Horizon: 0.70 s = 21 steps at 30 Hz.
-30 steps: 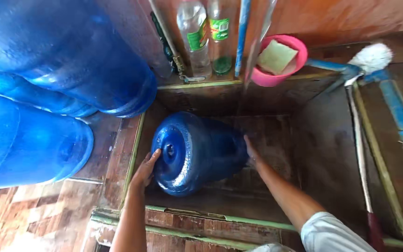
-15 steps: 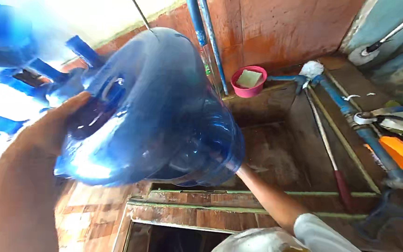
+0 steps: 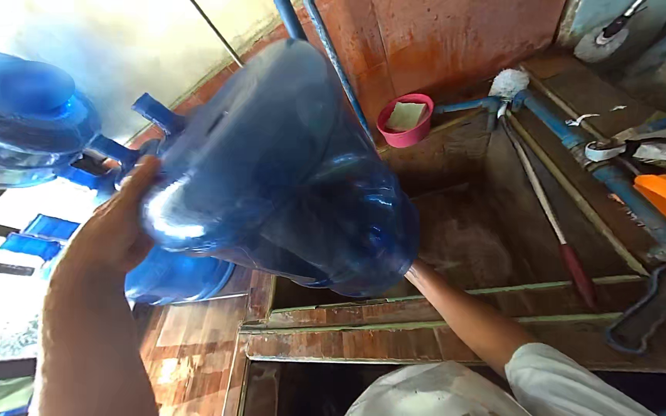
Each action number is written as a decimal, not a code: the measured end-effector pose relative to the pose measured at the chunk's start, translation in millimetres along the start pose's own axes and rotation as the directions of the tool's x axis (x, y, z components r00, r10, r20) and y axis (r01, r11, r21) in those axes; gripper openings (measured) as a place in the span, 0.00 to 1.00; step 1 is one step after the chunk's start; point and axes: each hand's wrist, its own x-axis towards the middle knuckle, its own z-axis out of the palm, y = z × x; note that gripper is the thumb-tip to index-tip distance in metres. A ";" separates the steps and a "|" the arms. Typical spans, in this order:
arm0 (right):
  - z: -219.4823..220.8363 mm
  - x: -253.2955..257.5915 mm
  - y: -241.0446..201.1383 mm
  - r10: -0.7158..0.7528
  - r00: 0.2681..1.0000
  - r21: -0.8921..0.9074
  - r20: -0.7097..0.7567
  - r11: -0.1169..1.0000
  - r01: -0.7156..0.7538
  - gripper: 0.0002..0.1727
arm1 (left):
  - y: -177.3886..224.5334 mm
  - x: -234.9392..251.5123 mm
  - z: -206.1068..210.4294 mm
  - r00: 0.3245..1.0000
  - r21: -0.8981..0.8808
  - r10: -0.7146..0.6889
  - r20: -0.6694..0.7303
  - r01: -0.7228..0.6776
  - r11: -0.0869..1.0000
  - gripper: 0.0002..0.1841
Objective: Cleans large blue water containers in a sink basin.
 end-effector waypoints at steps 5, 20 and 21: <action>7.0 -2.9 -29.9 0.205 0.979 -0.158 0.017 0.967 -0.200 0.16 | -52.3 -4.0 15.4 0.729 0.159 0.650 -0.214 -0.631 0.759 0.35; 1.6 20.8 14.4 0.208 0.975 0.028 0.079 0.977 -0.211 0.15 | -58.3 -26.6 2.5 0.553 0.414 0.737 -0.389 -0.609 0.676 0.46; 9.8 10.7 -1.4 0.280 0.959 -0.002 0.050 0.960 -0.281 0.15 | -59.8 -33.2 3.1 0.556 0.442 0.733 -0.391 -0.585 0.680 0.48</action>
